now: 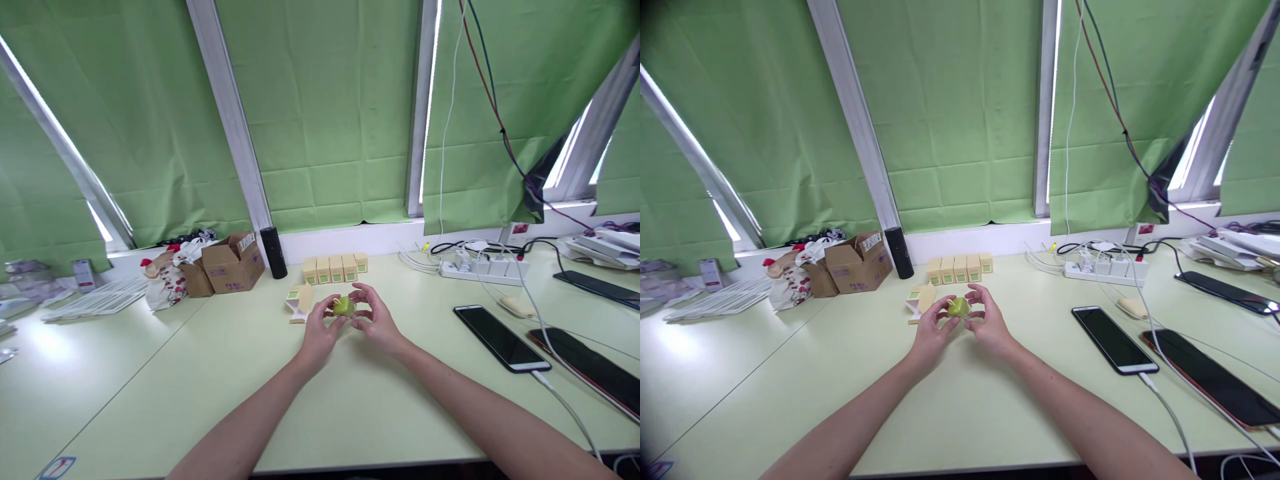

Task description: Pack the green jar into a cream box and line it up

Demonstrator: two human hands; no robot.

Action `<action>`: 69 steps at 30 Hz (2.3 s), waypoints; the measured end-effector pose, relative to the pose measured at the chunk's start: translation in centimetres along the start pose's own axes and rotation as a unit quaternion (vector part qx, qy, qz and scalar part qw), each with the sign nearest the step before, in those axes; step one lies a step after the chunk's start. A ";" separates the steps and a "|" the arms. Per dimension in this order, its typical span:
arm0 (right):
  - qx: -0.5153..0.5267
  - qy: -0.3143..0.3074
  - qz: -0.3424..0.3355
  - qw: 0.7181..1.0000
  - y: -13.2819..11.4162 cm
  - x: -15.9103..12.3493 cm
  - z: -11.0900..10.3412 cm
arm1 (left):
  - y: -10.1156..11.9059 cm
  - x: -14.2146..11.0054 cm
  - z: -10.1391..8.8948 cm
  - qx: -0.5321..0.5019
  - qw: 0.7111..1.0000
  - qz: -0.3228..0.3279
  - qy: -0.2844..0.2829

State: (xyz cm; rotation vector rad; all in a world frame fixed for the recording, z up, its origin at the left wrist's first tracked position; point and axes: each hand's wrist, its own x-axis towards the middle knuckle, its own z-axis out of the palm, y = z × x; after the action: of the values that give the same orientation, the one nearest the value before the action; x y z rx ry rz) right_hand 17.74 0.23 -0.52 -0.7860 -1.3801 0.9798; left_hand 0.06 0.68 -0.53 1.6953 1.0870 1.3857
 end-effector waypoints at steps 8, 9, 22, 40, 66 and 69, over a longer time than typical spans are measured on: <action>-0.066 0.081 0.026 0.994 2.3 1.2 -1.5 | -0.6 0.0 -0.4 0.185 0.982 0.020 -0.020; -0.070 0.085 0.028 0.994 2.4 1.3 -1.6 | -0.6 0.0 -0.4 0.192 0.981 0.024 -0.024; -0.102 0.091 0.045 0.990 3.6 1.5 -1.9 | -2.1 0.0 -0.3 0.224 0.973 0.037 -0.039; -0.133 0.079 0.061 0.986 4.7 1.7 -2.1 | -0.7 -0.2 -0.5 0.242 0.969 0.039 -0.025; -0.182 0.051 0.065 0.980 4.8 1.8 -2.2 | -3.6 4.9 -6.8 0.608 0.788 -0.052 0.075; -0.190 0.050 0.063 0.979 4.8 1.8 -2.2 | -3.6 4.8 -6.6 0.617 0.783 -0.037 0.074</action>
State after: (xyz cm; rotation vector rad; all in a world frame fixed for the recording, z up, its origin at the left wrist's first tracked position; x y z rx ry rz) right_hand 19.35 4.02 -4.27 -1.2043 -1.4626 0.7696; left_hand -6.68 6.56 -0.48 2.3123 2.4484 0.6755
